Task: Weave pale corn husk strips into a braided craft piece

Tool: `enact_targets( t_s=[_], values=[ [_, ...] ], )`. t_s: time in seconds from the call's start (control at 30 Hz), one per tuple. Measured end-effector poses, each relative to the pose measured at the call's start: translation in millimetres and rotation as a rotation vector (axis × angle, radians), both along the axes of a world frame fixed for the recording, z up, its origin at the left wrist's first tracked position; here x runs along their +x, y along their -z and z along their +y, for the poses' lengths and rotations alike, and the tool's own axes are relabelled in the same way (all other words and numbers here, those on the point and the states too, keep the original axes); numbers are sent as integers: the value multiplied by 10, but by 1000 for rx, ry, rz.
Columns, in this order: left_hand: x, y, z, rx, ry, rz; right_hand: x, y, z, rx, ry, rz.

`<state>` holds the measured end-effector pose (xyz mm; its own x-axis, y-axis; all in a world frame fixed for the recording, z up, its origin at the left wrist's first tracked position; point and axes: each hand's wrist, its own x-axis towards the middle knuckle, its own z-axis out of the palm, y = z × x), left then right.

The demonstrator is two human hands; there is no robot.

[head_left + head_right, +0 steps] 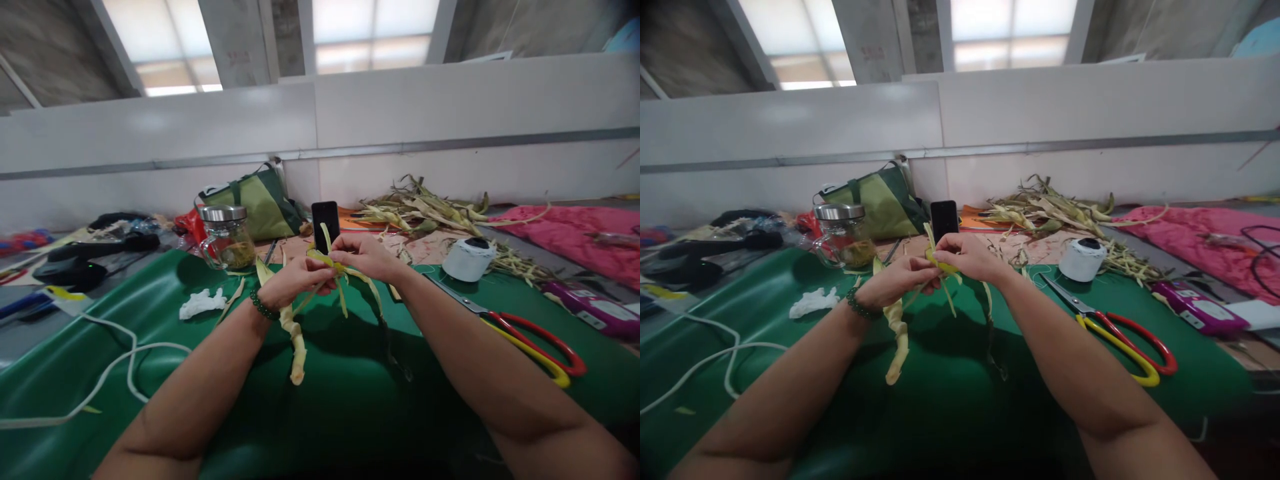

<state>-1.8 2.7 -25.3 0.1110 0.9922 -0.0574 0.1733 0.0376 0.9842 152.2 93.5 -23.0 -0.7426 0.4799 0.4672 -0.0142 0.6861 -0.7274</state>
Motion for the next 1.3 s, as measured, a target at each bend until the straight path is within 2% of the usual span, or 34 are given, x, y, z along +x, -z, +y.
enact_targets(
  t_s=[0.13, 0.27, 0.47, 0.57, 0.77, 0.97, 1.17, 1.3],
  values=[
    [-29, -10, -4, 16, 47, 87, -33, 34, -2, 32, 27, 11],
    [-42, -14, 3, 7, 62, 62, -51, 47, 17, 11, 30, 28],
    [-35, -14, -6, -45, 26, -55, 124, -80, 61, -133, -182, -254],
    [-40, -33, -14, -33, 54, -75, 202, -121, 78, -139, -245, -286],
    [-65, -27, -1, 25, 111, -35, 229, -129, 119, 22, -179, -258],
    [-83, -8, 10, 30, 135, -63, 216, -141, 109, 73, -129, -253],
    [-43, -29, -19, -85, 63, -171, 166, -115, 64, 67, -111, -172],
    [-19, -33, -26, -144, 49, -170, 118, -86, 16, 56, -105, -106]
  ],
)
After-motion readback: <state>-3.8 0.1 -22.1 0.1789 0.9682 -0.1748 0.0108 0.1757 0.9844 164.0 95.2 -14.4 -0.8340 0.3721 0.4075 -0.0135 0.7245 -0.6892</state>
